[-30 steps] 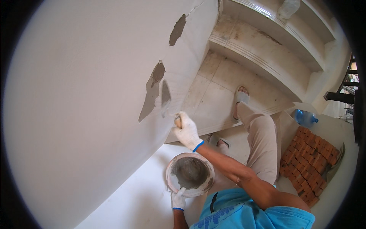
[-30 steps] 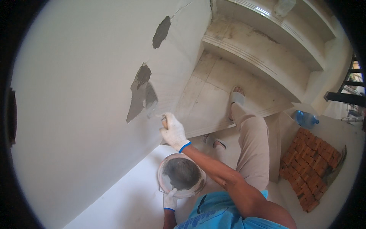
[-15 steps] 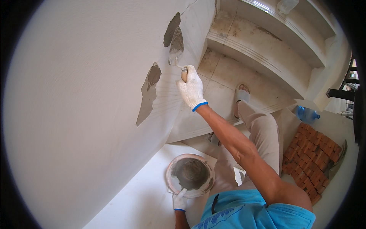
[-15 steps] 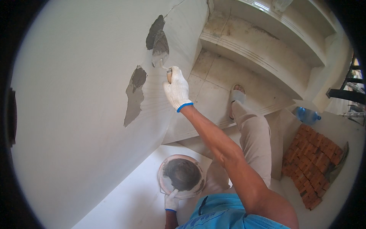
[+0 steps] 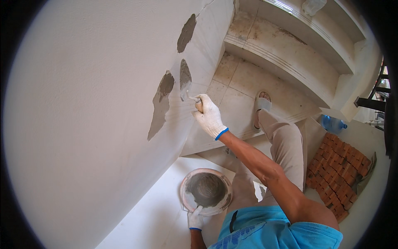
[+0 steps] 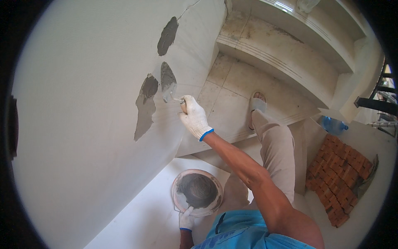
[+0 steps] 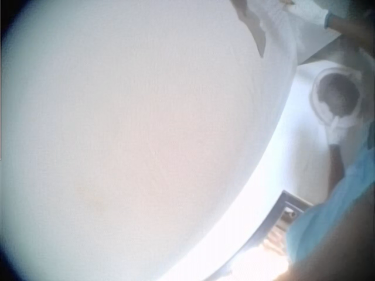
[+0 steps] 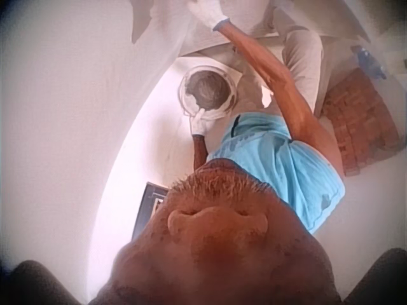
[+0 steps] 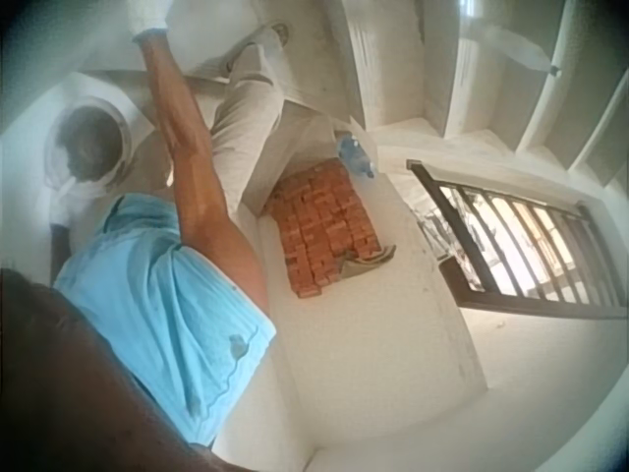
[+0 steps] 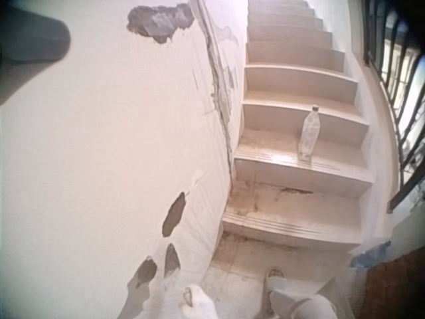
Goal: The person applies plaster to a wall using a trowel, smoothing the surface to fill gaps and create an even finish. The person repeatedly scoops plaster from a bucket and spreads it across the wall area.
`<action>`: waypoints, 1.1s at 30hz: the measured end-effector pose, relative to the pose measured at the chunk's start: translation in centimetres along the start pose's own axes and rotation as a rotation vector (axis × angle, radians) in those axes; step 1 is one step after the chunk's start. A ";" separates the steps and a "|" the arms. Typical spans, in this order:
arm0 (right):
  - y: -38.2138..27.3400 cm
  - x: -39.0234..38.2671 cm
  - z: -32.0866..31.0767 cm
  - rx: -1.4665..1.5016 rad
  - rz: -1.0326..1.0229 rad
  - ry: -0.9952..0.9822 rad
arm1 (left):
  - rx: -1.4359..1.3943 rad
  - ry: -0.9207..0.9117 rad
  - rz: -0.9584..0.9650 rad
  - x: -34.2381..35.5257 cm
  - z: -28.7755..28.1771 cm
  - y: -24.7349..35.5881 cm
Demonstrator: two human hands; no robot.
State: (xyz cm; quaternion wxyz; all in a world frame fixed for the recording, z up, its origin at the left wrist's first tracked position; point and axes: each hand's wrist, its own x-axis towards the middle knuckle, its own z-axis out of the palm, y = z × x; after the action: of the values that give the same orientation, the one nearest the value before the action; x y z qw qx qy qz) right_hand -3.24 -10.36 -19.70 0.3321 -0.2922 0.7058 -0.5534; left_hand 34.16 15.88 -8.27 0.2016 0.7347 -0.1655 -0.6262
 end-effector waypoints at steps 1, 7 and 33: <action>0.1 0.3 -0.1 0.020 0.014 0.015 | -0.020 -0.001 0.008 -0.2 0.4 0.2; -0.6 5.0 -0.3 0.050 0.004 0.124 | 0.048 -0.010 -0.055 0.4 -1.2 -0.4; -0.5 9.5 -3.3 -0.102 -0.177 0.142 | -0.055 -0.046 -0.083 1.0 -1.4 -1.0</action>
State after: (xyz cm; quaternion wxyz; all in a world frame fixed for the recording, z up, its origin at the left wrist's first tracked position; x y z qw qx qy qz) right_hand -11.63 -15.91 -20.02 0.2159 -0.3302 0.7260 -0.5632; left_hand 35.72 16.38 -9.40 0.1918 0.7206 -0.1223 -0.6550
